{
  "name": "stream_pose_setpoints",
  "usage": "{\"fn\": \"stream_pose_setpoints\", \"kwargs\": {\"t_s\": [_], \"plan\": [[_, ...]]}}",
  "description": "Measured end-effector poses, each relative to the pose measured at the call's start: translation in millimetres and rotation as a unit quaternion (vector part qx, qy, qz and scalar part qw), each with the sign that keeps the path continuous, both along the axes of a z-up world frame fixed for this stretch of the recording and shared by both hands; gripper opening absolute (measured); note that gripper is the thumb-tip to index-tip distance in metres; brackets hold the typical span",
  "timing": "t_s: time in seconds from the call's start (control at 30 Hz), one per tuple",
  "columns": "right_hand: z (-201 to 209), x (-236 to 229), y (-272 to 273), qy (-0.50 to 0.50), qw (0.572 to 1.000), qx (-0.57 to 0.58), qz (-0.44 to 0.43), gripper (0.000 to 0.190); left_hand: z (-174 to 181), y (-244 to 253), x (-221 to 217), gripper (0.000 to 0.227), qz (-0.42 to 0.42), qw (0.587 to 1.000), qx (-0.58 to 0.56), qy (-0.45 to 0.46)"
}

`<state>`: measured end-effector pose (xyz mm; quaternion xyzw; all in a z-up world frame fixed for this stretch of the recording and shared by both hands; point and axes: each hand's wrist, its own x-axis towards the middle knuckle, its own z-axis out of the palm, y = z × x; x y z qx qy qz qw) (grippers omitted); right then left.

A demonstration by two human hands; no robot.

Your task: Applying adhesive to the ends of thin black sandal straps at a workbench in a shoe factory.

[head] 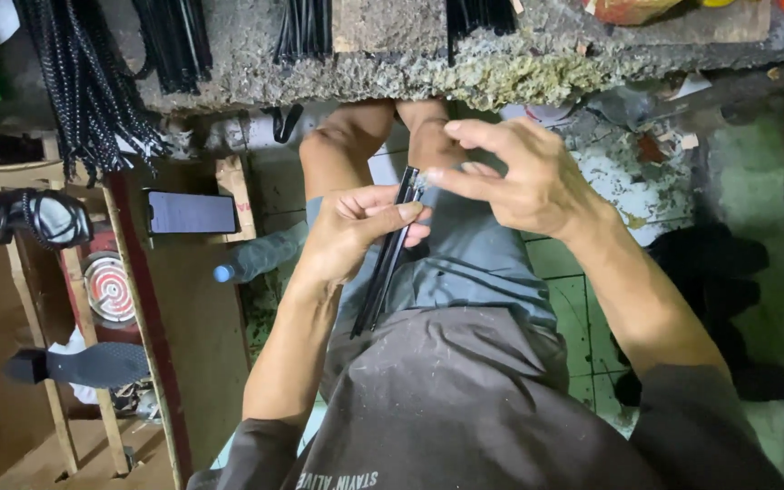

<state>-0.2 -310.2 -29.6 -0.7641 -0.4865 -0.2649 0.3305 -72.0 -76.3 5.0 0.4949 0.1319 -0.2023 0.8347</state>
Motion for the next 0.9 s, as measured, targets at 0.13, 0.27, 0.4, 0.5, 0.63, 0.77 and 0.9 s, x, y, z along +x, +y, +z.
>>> {"fn": "stream_pose_setpoints", "kwargs": {"t_s": [0.13, 0.27, 0.4, 0.5, 0.63, 0.77, 0.9], "plan": [[15.9, -4.4, 16.8, -0.011, 1.000, 0.000, -0.015, 0.032, 5.2, -2.4, 1.0, 0.024, -0.007, 1.000, 0.013, 0.023], [20.0, 10.3, 12.8, -0.019, 0.998, -0.043, -0.052, 0.039, 5.4, -0.1, 2.0, 0.023, -0.020, 0.999, 0.042, -0.022], [11.0, 6.2, 16.2, -0.034, 0.996, -0.044, -0.063, 0.038, 3.1, 3.6, 1.3, 0.024, 0.014, 0.999, 0.014, 0.025], [4.7, -7.0, 17.4, -0.036, 0.998, -0.041, -0.036, 0.037, 7.0, 7.9, 3.8, 0.023, -0.001, 1.000, 0.022, -0.017], [7.2, -2.4, 1.5, -0.036, 0.996, -0.056, -0.057, 0.032, 4.1, 12.4, 6.2, 0.022, 0.005, 1.000, 0.008, -0.010], [32.2, -11.1, 15.4, -0.051, 0.995, -0.047, -0.065, 0.037, 16.7, 3.0, 6.6, 0.023, -0.038, 0.997, 0.033, -0.051], [34.6, 5.9, 9.5, -0.047, 0.968, -0.207, -0.136, 0.034, 36.2, 8.7, 1.6, 0.013, -0.080, 0.994, 0.026, -0.068]]}}
